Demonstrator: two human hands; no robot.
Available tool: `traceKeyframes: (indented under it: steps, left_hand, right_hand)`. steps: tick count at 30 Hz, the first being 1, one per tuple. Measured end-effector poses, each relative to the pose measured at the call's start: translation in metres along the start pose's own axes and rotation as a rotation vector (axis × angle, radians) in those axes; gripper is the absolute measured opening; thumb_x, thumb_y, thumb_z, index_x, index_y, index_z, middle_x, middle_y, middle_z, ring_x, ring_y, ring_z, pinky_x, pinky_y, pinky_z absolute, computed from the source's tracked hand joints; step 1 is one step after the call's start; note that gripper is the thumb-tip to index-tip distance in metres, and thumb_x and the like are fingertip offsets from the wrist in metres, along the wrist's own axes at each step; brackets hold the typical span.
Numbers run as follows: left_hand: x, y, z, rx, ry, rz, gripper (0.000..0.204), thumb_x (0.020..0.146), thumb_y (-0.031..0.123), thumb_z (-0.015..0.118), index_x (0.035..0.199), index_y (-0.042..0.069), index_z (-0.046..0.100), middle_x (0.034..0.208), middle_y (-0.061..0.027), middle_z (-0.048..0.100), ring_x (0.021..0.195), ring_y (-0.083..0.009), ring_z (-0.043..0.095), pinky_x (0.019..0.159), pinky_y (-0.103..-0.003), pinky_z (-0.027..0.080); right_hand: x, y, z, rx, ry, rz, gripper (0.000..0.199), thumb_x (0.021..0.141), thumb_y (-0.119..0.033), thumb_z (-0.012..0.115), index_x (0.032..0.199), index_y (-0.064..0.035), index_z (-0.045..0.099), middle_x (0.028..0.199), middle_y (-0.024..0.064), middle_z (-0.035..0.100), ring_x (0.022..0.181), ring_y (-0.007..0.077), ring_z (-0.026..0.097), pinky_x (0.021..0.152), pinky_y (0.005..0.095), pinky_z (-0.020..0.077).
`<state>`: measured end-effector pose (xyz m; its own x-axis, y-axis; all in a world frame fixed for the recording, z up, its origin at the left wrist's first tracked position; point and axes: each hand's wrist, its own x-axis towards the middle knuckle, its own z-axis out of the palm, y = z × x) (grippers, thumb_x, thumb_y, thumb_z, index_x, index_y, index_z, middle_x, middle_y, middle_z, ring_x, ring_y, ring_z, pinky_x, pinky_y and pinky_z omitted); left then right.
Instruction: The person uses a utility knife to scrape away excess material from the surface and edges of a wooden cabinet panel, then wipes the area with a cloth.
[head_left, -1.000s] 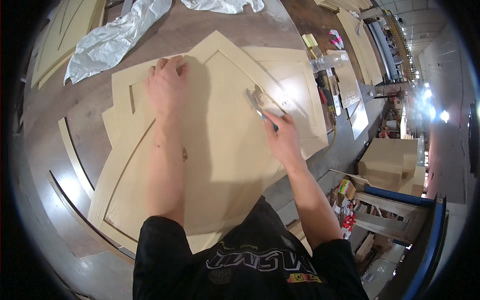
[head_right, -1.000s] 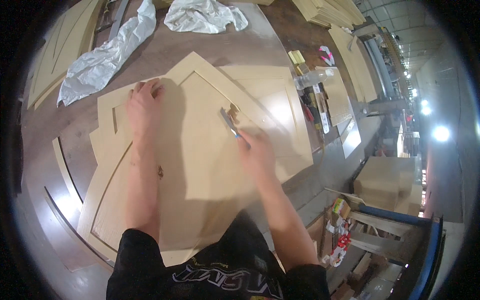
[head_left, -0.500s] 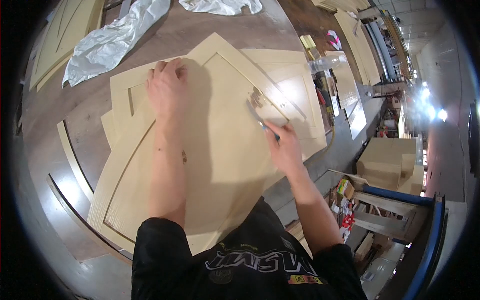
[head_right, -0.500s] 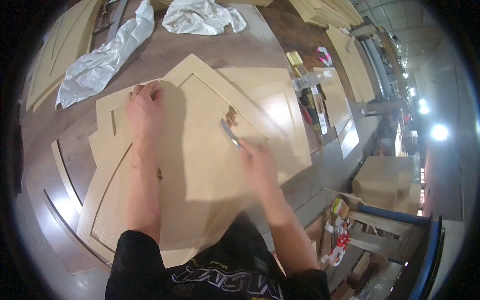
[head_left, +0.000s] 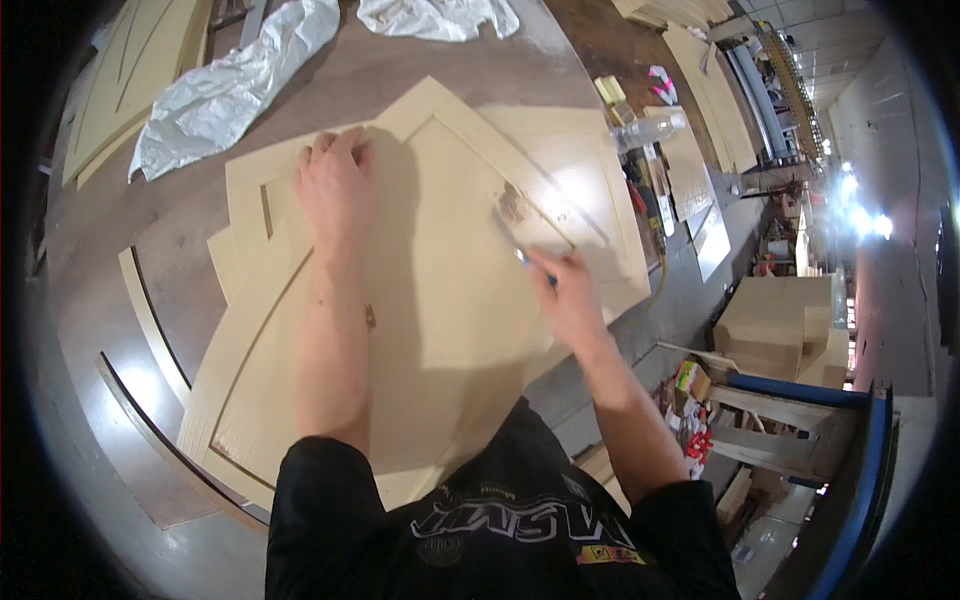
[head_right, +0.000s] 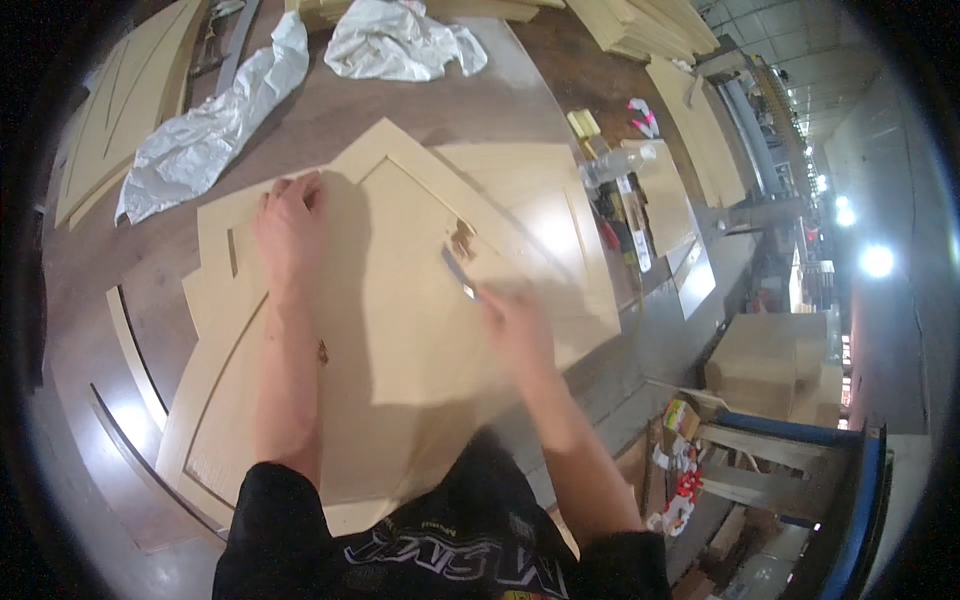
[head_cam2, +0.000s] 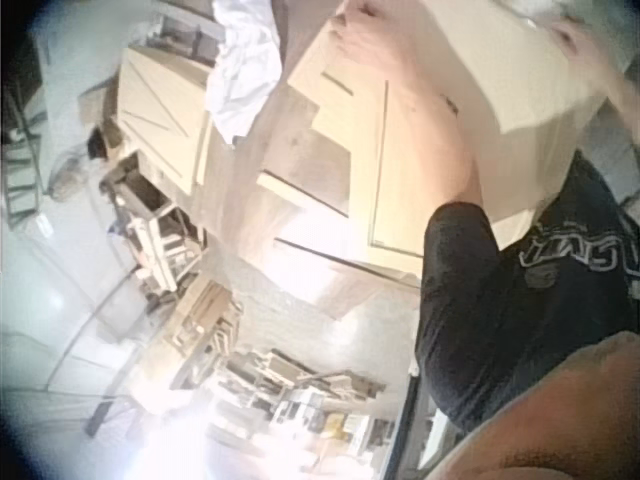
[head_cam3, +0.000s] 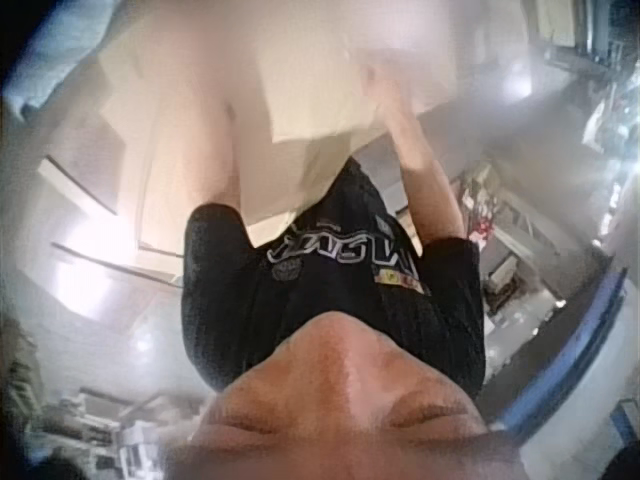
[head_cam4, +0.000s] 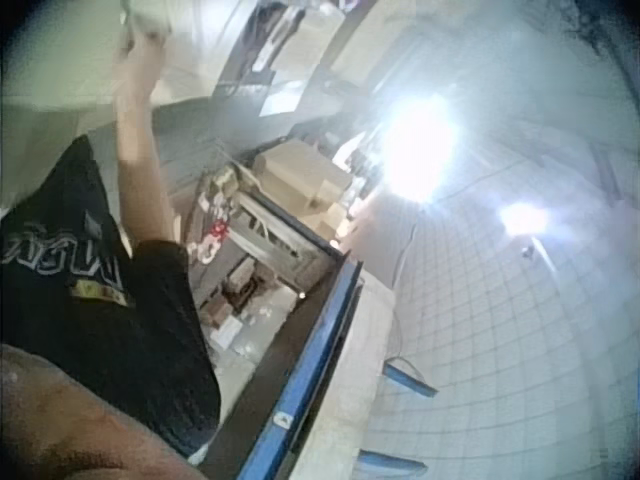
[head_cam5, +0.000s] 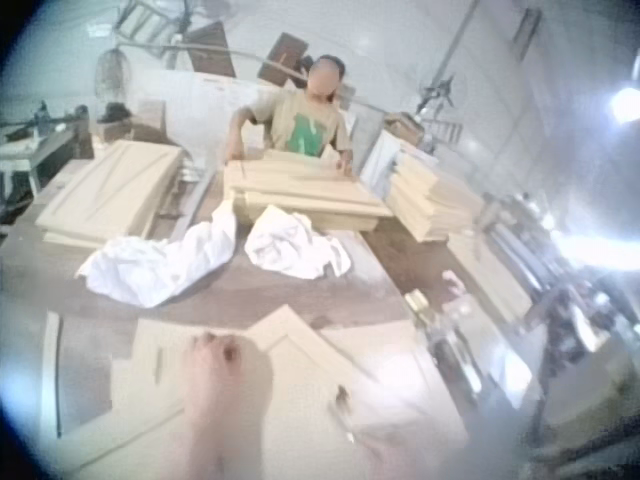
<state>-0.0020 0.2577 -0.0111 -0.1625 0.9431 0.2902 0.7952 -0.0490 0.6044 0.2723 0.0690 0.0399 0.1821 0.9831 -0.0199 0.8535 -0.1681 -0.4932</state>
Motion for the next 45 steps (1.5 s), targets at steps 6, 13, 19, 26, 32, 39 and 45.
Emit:
traceKeyframes:
  steps: [6,13,19,26,32,39,45]
  left_hand:
    - [0.002,0.006,-0.001,-0.046,0.031,0.005,0.026,0.093,0.021,0.070,0.117,0.014,0.078,0.112,-0.0056,0.073,0.105,-0.0303,0.064,0.094,-0.046,0.050]
    - [-0.004,0.007,0.003,0.000,0.013,-0.015,0.025,0.093,0.020,0.070,0.116,0.015,0.078,0.110,-0.0044,0.072,0.104,-0.0301,0.064,0.095,-0.045,0.049]
    - [0.001,0.007,-0.002,0.010,0.004,-0.013,0.024,0.093,0.020,0.070,0.115,0.016,0.078,0.109,-0.0046,0.072,0.104,-0.0302,0.064,0.095,-0.045,0.049]
    - [-0.001,0.008,0.000,-0.007,0.031,0.021,0.023,0.094,0.021,0.070,0.114,0.016,0.079,0.111,-0.0037,0.073,0.105,-0.0295,0.064,0.094,-0.045,0.050]
    - [-0.001,0.001,0.003,-0.003,0.031,-0.013,0.023,0.093,0.021,0.070,0.114,0.016,0.079,0.109,-0.0035,0.073,0.103,-0.0297,0.065,0.093,-0.045,0.050]
    - [-0.003,0.004,0.002,-0.021,-0.007,-0.022,0.023,0.093,0.021,0.070,0.114,0.018,0.079,0.109,-0.0034,0.073,0.103,-0.0298,0.064,0.093,-0.045,0.050]
    - [0.001,0.005,-0.001,-0.014,0.040,-0.005,0.022,0.093,0.022,0.069,0.112,0.017,0.079,0.109,-0.0034,0.072,0.103,-0.0305,0.064,0.095,-0.046,0.050]
  right_hand:
    - [0.029,-0.011,-0.009,-0.090,0.043,-0.038,0.029,0.100,-0.022,0.070,0.124,-0.0075,0.076,0.102,0.0208,0.068,0.093,0.0372,0.067,0.084,0.0422,0.0534]
    - [0.010,0.007,0.001,-0.076,0.034,-0.027,0.029,0.101,-0.022,0.068,0.127,-0.0098,0.075,0.103,0.0211,0.066,0.090,0.0364,0.065,0.083,0.0417,0.0536]
    - [0.011,-0.010,-0.004,0.013,-0.021,0.039,0.029,0.102,-0.022,0.068,0.127,-0.0089,0.075,0.104,0.0207,0.066,0.092,0.0342,0.065,0.083,0.0409,0.0533]
    - [0.033,-0.021,-0.011,0.009,-0.021,0.094,0.030,0.104,-0.029,0.064,0.127,-0.0146,0.076,0.110,0.0232,0.070,0.104,0.0403,0.067,0.092,0.0468,0.0537]
    - [0.013,-0.006,-0.001,-0.089,0.038,-0.001,0.028,0.101,-0.023,0.069,0.125,-0.0107,0.076,0.101,0.0206,0.066,0.093,0.0379,0.066,0.085,0.0424,0.0536]
    - [0.007,-0.004,0.000,-0.042,-0.036,0.044,0.030,0.101,-0.025,0.068,0.127,-0.0106,0.075,0.104,0.0221,0.066,0.096,0.0396,0.065,0.087,0.0445,0.0532]
    - [0.047,-0.036,-0.013,-0.046,-0.040,0.143,0.031,0.102,-0.026,0.067,0.128,-0.0107,0.075,0.105,0.0236,0.065,0.096,0.0402,0.065,0.087,0.0449,0.0536]
